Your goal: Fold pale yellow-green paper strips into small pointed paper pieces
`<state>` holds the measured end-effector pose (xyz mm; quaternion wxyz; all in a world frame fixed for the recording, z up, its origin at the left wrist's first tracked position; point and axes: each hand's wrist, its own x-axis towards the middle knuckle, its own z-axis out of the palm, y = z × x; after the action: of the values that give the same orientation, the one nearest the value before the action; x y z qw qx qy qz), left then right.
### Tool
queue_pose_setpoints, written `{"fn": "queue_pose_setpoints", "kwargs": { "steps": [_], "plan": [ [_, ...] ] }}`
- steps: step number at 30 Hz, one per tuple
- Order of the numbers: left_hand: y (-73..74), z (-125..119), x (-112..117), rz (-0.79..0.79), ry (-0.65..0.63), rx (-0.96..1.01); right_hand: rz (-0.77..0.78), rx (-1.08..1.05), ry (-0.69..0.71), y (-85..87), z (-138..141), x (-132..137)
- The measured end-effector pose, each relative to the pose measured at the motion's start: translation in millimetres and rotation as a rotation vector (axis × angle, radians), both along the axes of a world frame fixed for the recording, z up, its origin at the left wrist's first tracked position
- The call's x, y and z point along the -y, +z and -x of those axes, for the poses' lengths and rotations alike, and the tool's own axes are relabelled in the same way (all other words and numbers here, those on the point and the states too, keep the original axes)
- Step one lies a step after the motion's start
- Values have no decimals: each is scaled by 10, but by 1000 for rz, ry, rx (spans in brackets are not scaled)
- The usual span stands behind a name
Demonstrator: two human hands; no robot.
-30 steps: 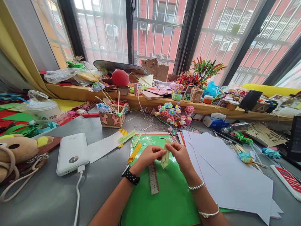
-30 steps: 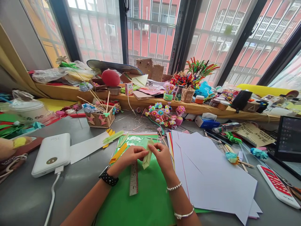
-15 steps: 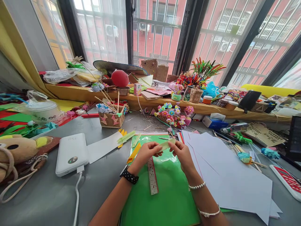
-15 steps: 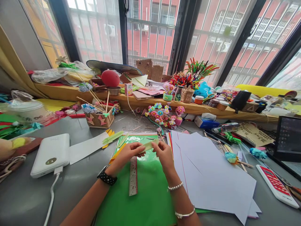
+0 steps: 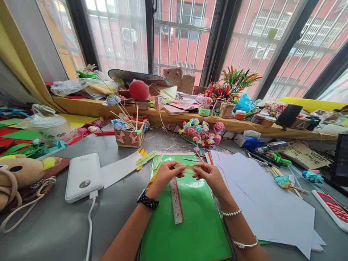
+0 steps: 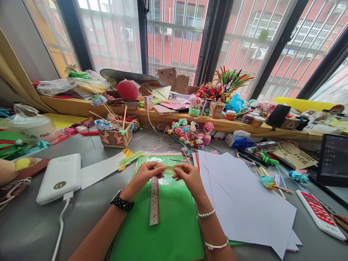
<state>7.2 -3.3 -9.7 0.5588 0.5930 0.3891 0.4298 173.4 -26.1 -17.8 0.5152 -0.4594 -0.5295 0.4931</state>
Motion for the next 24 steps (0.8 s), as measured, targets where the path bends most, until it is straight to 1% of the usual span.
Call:
{"fn": "queue_pose_setpoints", "kwargs": {
  "steps": [6, 12, 17, 21, 24],
  "plan": [
    [0, 8, 7, 176, -123, 100, -48, -22, -11, 2, 6, 4],
    [-16, 41, -9, 249, -146, 181, -32, -54, -38, 10, 26, 9],
    [-33, 30, -14, 211, -131, 169, -26, -74, -61, -9, 49, 2],
    [-42, 19, -23, 165, -64, 107, -38, -48, -2, -21, 50, -4],
    [-43, 13, -31, 101, -25, 37, -25, -37, 30, -36, 51, -7]
  ]
}}
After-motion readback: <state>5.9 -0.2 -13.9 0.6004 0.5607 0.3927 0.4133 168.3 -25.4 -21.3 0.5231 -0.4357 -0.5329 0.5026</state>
